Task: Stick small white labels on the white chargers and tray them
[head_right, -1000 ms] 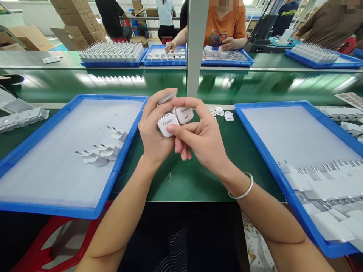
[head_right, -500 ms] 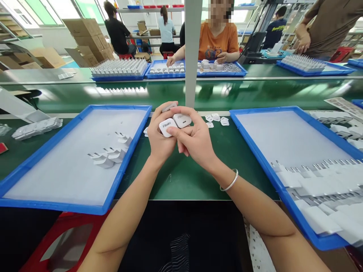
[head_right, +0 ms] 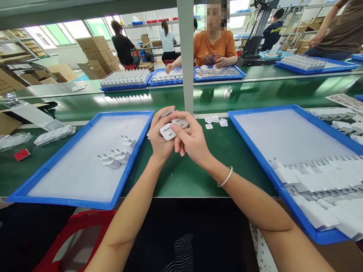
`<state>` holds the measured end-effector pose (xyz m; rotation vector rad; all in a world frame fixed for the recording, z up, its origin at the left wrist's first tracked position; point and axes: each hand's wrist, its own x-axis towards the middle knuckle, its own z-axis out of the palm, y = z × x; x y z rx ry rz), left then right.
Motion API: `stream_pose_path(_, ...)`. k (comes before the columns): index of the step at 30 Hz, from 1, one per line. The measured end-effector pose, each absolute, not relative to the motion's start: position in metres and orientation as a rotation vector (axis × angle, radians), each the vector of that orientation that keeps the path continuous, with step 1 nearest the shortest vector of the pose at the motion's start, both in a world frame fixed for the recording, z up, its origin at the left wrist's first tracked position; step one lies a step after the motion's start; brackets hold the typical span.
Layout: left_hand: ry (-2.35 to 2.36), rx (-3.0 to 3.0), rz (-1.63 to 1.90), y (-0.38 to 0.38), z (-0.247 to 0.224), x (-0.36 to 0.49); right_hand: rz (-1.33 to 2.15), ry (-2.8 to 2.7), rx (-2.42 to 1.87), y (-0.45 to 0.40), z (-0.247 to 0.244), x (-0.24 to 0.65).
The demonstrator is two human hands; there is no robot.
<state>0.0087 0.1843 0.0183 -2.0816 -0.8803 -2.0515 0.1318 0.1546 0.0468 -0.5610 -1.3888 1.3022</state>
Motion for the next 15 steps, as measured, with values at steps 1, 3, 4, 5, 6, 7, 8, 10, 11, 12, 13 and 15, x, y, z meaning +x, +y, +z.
stream_pose_path(1, -0.876, -2.073, -2.047, 0.1842, 0.0183, 0.0088, 1.296, -1.392, -0.569, 0.1544, 0.0466, 0.1315)
stream_pose_path(3, -0.889, -2.059, -2.040, 0.1838, 0.0185, 0.0089, 1.290, -1.406, -0.579, 0.1539, 0.0465, 0.1314)
stream_pose_path(4, -0.897, -2.055, -2.036, 0.1835, 0.0186, 0.0090, 1.289, -1.412, -0.580, 0.1537, 0.0467, 0.1315)
stream_pose_path(5, -0.905, -2.053, -2.034, 0.1832, 0.0188, 0.0090, 1.288, -1.416, -0.579, 0.1534, 0.0469, 0.1315)
stream_pose_path(6, -0.913, -2.053, -2.034, 0.1829, 0.0190, 0.0091, 1.288, -1.418, -0.578, 0.1531, 0.0472, 0.1316)
stream_pose_path(7, -0.914, -2.054, -2.038, 0.1827, 0.0193, 0.0091, 1.286, -1.419, -0.578, 0.1527, 0.0475, 0.1315)
stream_pose_path(8, -0.910, -2.057, -2.044, 0.1826, 0.0196, 0.0092, 1.284, -1.420, -0.580, 0.1523, 0.0478, 0.1314)
stream_pose_path(10, -0.884, -2.069, -2.067, 0.1825, 0.0201, 0.0094, 1.280, -1.423, -0.583, 0.1515, 0.0484, 0.1310)
stream_pose_path(11, -0.858, -2.075, -2.079, 0.1824, 0.0203, 0.0095, 1.279, -1.423, -0.584, 0.1511, 0.0486, 0.1308)
stream_pose_path(12, -0.835, -2.080, -2.089, 0.1823, 0.0206, 0.0097, 1.282, -1.424, -0.584, 0.1507, 0.0486, 0.1307)
stream_pose_path(13, -0.821, -2.084, -2.097, 0.1821, 0.0209, 0.0097, 1.286, -1.424, -0.583, 0.1503, 0.0485, 0.1306)
stream_pose_path(15, -0.818, -2.085, -2.115, 0.1812, 0.0216, 0.0095, 1.295, -1.422, -0.576, 0.1498, 0.0480, 0.1308)
